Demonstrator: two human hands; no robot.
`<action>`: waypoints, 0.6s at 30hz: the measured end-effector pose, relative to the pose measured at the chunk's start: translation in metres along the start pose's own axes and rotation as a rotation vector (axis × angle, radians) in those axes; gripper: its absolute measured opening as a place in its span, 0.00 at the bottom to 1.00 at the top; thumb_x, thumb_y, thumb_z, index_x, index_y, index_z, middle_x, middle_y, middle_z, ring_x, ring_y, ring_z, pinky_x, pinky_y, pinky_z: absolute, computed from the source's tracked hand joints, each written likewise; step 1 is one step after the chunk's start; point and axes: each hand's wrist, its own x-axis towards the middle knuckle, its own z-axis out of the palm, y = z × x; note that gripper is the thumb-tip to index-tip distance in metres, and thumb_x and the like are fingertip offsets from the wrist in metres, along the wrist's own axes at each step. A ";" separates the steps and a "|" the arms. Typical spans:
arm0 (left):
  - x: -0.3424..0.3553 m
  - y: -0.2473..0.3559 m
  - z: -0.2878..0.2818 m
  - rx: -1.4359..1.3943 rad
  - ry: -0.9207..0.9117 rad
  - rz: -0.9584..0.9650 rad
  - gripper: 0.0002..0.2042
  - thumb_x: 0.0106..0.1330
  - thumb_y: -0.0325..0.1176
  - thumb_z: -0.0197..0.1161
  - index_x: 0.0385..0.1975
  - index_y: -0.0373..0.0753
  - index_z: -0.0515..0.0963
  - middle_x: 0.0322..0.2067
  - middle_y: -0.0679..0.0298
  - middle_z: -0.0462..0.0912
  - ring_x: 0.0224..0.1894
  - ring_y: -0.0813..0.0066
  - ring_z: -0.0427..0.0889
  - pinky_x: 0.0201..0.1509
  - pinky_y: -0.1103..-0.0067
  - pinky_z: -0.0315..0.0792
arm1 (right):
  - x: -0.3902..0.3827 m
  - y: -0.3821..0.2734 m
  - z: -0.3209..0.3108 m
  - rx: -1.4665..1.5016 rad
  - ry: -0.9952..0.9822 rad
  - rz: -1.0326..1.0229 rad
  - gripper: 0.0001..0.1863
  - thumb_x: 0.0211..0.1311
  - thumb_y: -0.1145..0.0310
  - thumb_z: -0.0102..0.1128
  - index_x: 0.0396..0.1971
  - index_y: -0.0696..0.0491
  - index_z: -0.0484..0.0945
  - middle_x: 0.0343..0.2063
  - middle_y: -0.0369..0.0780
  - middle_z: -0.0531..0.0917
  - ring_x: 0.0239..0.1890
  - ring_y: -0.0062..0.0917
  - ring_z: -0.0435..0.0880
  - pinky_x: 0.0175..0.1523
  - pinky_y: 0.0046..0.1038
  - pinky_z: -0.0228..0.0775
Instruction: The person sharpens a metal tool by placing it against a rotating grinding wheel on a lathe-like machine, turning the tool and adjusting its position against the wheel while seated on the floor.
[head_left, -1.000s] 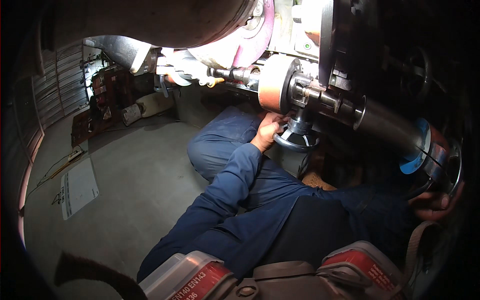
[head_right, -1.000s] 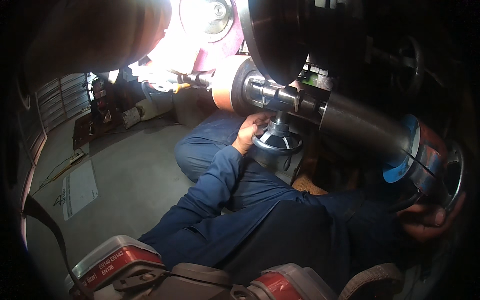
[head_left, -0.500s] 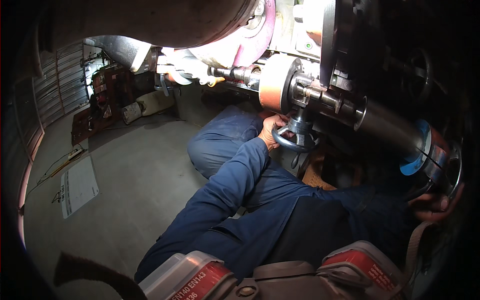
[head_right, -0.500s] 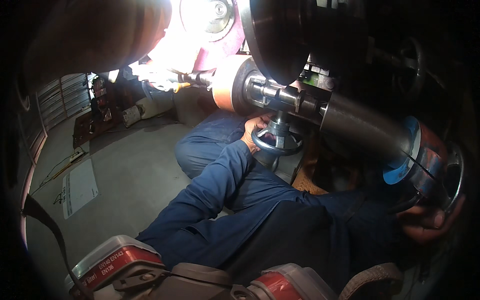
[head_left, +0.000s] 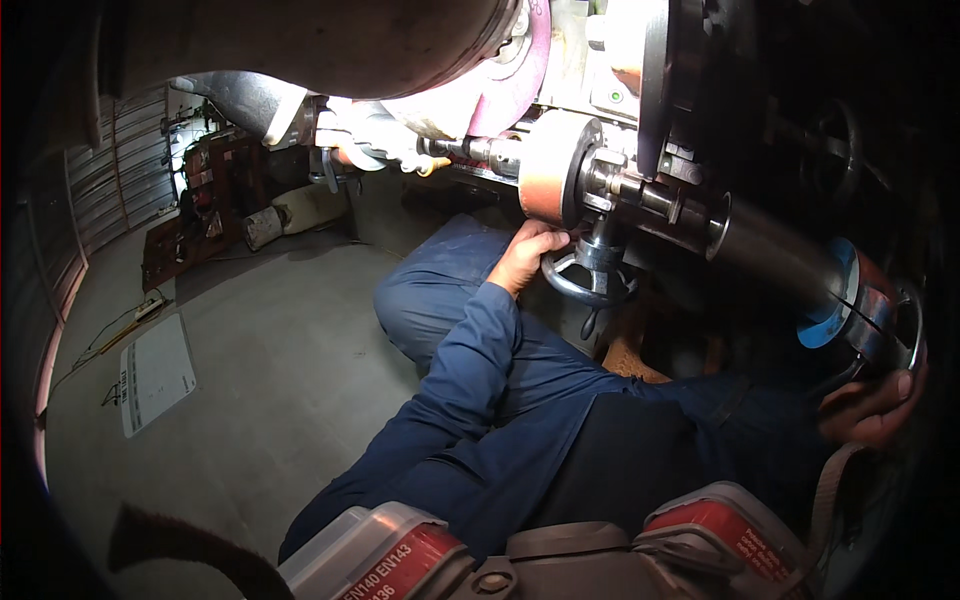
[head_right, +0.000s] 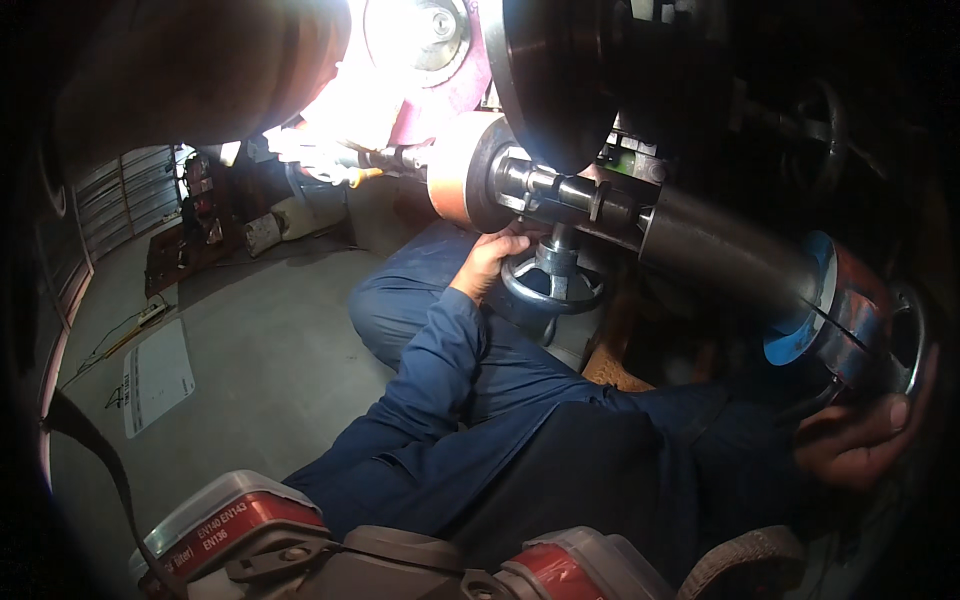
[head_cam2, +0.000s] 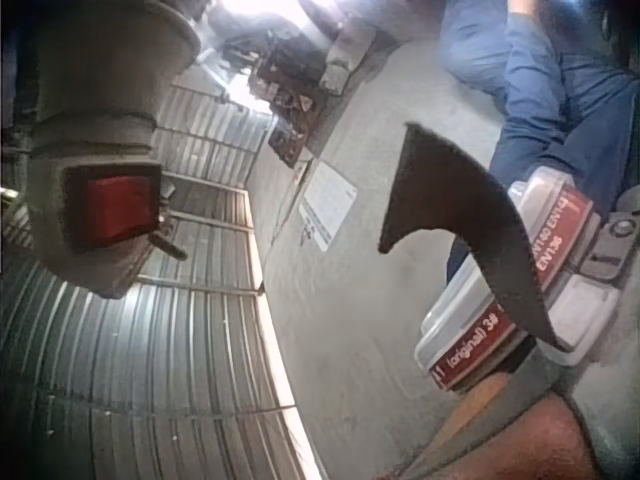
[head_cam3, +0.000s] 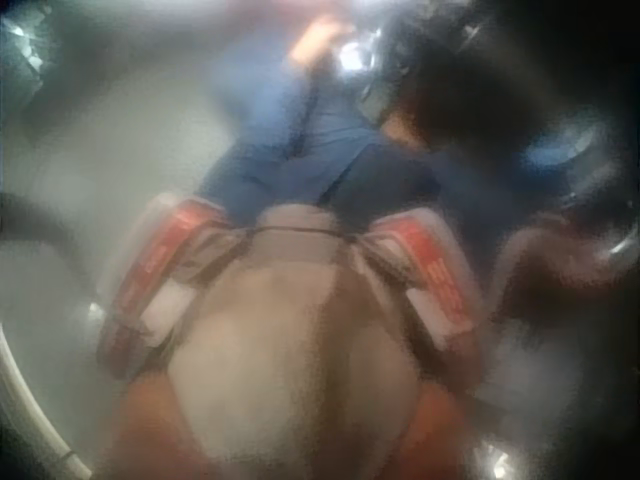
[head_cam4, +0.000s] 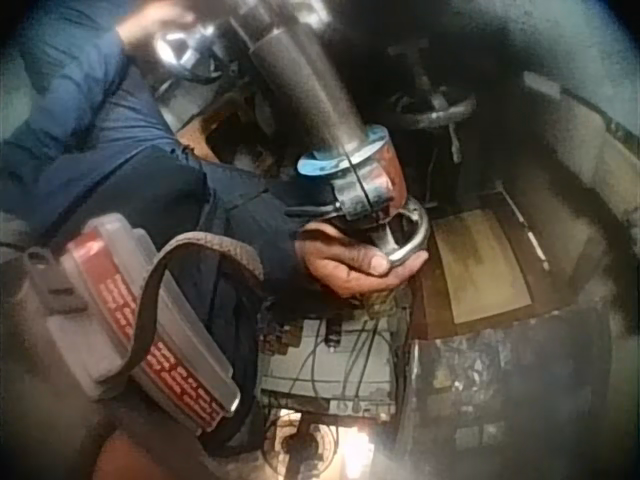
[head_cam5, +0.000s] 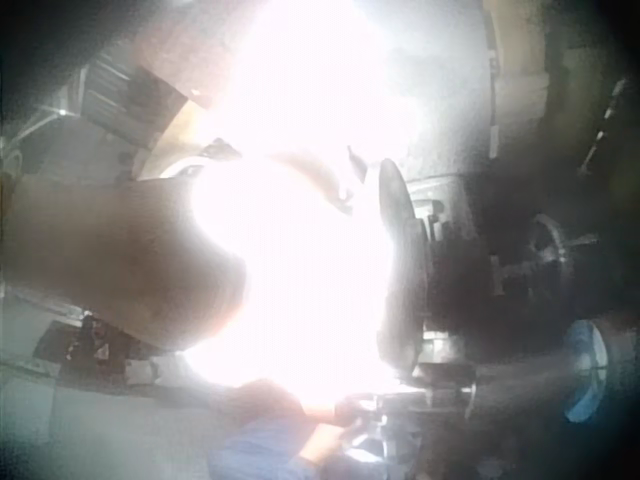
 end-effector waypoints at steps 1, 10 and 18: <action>-0.006 0.016 0.007 -0.014 -0.031 -0.007 0.29 0.60 0.33 0.57 0.62 0.28 0.69 0.58 0.52 0.75 0.62 0.61 0.72 0.68 0.69 0.61 | 0.000 0.000 -0.001 0.024 -0.039 0.066 0.21 0.79 0.68 0.39 0.42 0.67 0.81 0.37 0.46 0.86 0.37 0.26 0.85 0.44 0.26 0.77; -0.013 0.043 0.014 0.292 -0.368 -0.050 0.55 0.44 0.62 0.77 0.66 0.26 0.63 0.61 0.54 0.71 0.65 0.66 0.67 0.71 0.72 0.55 | -0.023 -0.001 -0.003 -0.355 0.061 -0.090 0.25 0.79 0.66 0.31 0.47 0.66 0.80 0.40 0.47 0.85 0.40 0.28 0.85 0.49 0.24 0.76; -0.003 0.042 0.004 0.340 -0.478 -0.082 0.62 0.32 0.57 0.85 0.67 0.27 0.60 0.63 0.55 0.70 0.67 0.68 0.65 0.72 0.74 0.53 | -0.031 -0.005 -0.001 -0.253 0.080 0.018 0.27 0.80 0.63 0.27 0.52 0.68 0.75 0.44 0.51 0.83 0.41 0.29 0.85 0.48 0.27 0.79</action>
